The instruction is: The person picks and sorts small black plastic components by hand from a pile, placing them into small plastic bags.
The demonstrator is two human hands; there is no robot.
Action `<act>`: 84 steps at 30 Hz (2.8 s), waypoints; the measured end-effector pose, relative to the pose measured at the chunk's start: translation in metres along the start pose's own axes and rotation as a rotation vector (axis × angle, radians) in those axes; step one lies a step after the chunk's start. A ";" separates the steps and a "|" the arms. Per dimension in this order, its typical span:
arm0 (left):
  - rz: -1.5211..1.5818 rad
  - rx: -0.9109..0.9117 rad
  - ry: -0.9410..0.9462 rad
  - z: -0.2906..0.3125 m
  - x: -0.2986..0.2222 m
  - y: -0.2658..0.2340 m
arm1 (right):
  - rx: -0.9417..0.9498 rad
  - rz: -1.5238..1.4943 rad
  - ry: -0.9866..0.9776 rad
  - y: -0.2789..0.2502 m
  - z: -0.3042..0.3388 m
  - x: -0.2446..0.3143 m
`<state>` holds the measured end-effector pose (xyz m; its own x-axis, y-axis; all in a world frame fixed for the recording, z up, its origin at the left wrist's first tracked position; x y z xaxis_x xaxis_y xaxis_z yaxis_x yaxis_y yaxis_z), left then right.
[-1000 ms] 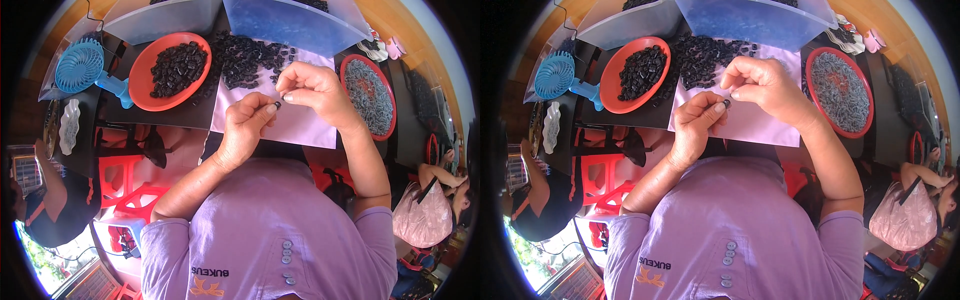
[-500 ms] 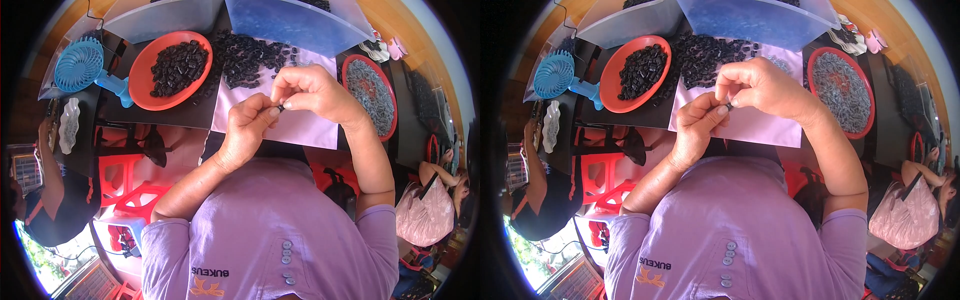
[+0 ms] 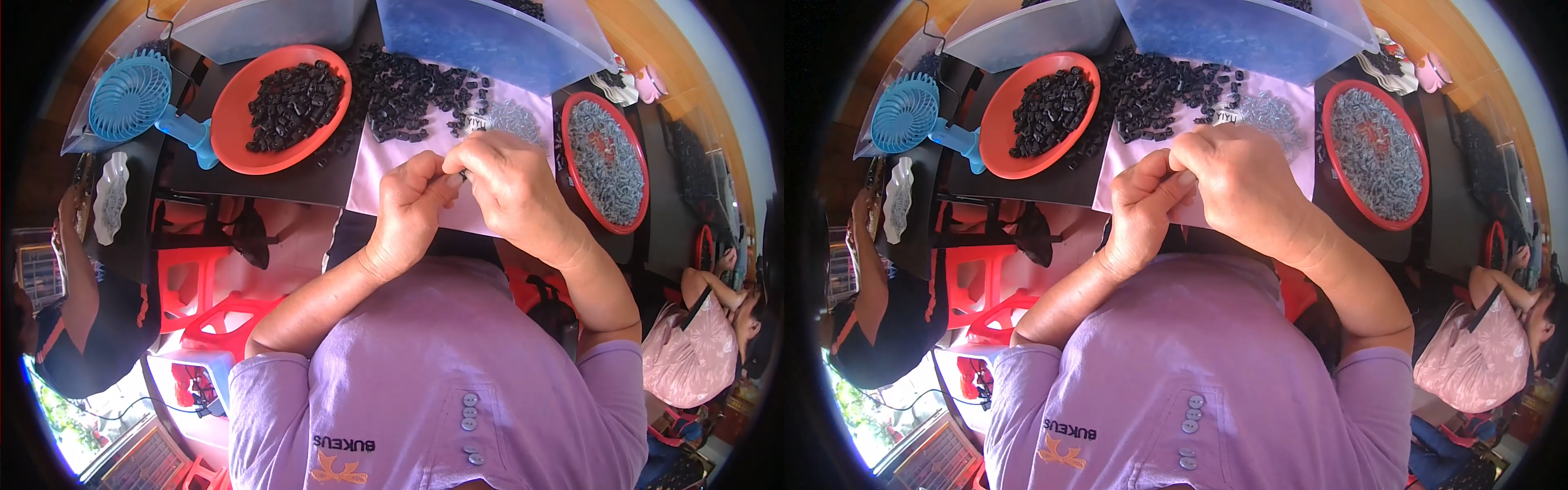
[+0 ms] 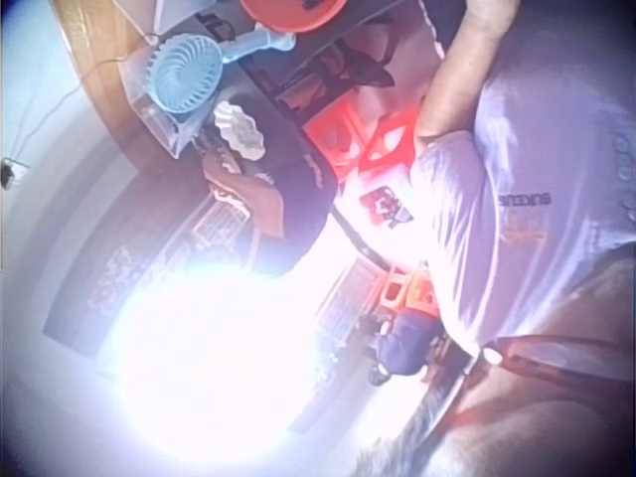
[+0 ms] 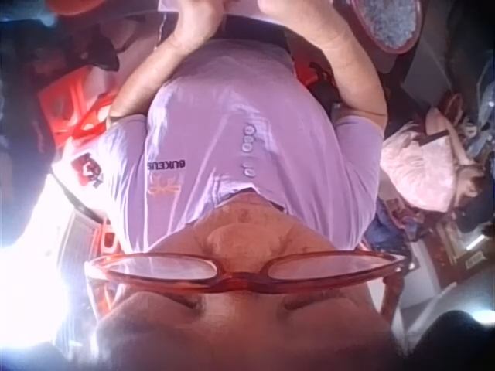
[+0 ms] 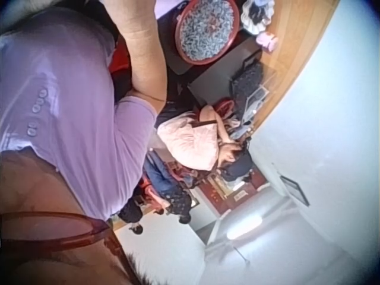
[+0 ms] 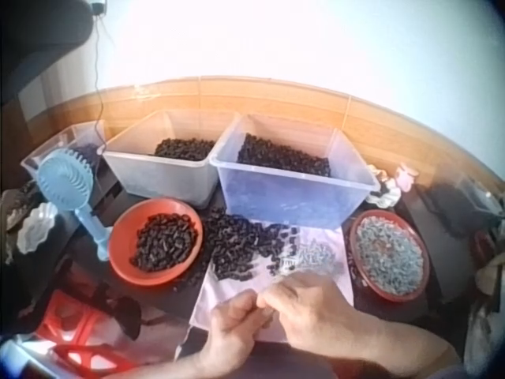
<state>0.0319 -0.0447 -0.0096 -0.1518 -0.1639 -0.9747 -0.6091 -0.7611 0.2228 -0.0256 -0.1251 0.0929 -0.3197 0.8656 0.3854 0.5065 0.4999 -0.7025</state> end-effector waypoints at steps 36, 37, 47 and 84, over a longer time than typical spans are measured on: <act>-0.074 0.025 0.182 0.003 -0.005 0.000 | 0.038 -0.078 -0.058 0.003 0.003 -0.007; -0.093 0.032 0.246 0.002 -0.003 0.000 | 0.043 -0.001 -0.124 0.004 0.004 -0.002; -0.099 -0.005 0.316 0.003 -0.006 -0.001 | 0.013 0.154 -0.199 0.010 0.012 0.003; -0.056 -0.014 0.308 0.005 -0.005 -0.002 | -0.197 0.231 -0.222 0.010 0.022 0.013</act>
<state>0.0300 -0.0397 -0.0046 0.1261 -0.3020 -0.9449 -0.5988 -0.7826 0.1702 -0.0422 -0.1091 0.0776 -0.3341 0.9395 0.0757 0.7228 0.3070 -0.6191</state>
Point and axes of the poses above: each hand's wrist, its own z-axis away from the middle knuckle, its own y-axis out of the palm, x = y × z, the point moved 7 cm from there along -z, towards the middle knuckle, and after that the axes turned 8 degrees about -x, right-handed, at the moved point
